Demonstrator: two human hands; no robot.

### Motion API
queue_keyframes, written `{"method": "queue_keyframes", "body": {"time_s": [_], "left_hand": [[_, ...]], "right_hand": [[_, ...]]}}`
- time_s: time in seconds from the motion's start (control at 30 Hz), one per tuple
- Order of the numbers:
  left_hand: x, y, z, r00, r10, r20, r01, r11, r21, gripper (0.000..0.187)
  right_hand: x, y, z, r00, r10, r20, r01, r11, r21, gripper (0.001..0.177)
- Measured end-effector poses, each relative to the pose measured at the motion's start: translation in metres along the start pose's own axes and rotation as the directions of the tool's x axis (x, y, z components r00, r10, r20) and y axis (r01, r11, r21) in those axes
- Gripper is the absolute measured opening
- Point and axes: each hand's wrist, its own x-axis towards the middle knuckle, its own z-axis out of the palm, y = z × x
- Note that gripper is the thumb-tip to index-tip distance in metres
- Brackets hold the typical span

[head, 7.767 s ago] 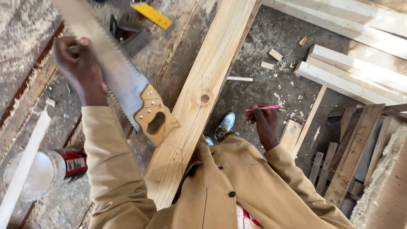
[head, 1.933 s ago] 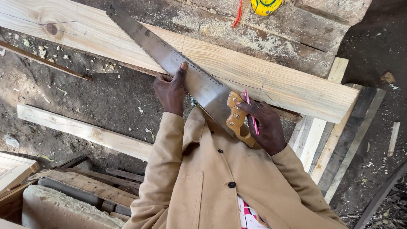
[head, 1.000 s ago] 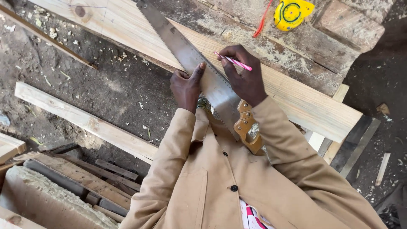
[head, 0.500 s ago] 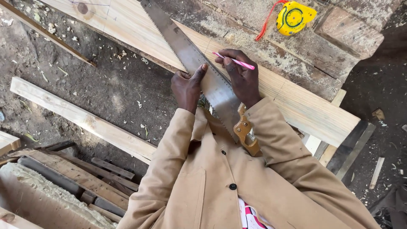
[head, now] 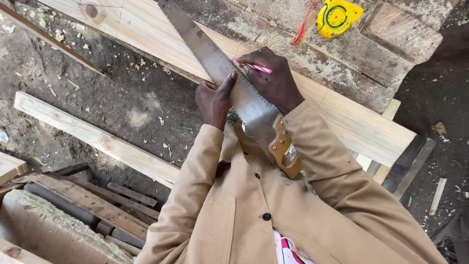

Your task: The person is using a pencil and various tools like a saw and ruler as guides to draw a complex design on a long wooden plank.

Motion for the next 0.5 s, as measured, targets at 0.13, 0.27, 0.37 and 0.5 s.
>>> {"method": "queue_keyframes", "body": {"time_s": [0.13, 0.27, 0.37, 0.5], "left_hand": [[-0.001, 0.006, -0.002, 1.0, -0.02, -0.013, 0.02, 1.0, 0.017, 0.056], [-0.002, 0.007, -0.002, 0.999, -0.043, -0.026, 0.044, 0.999, 0.031, 0.056], [-0.002, 0.006, -0.001, 0.998, -0.042, -0.036, 0.042, 0.999, 0.013, 0.055], [0.002, -0.002, 0.004, 0.998, -0.033, -0.058, 0.034, 0.999, 0.006, 0.052]], "right_hand": [[-0.003, -0.005, -0.001, 0.995, -0.085, 0.049, 0.089, 0.992, -0.086, 0.015], [-0.011, -0.01, -0.007, 0.993, -0.067, 0.097, 0.082, 0.984, -0.159, 0.014], [-0.018, -0.009, -0.012, 0.994, -0.013, 0.113, 0.028, 0.991, -0.133, 0.013], [-0.015, 0.008, -0.01, 0.994, 0.053, 0.094, -0.049, 0.998, -0.047, 0.014]]}}
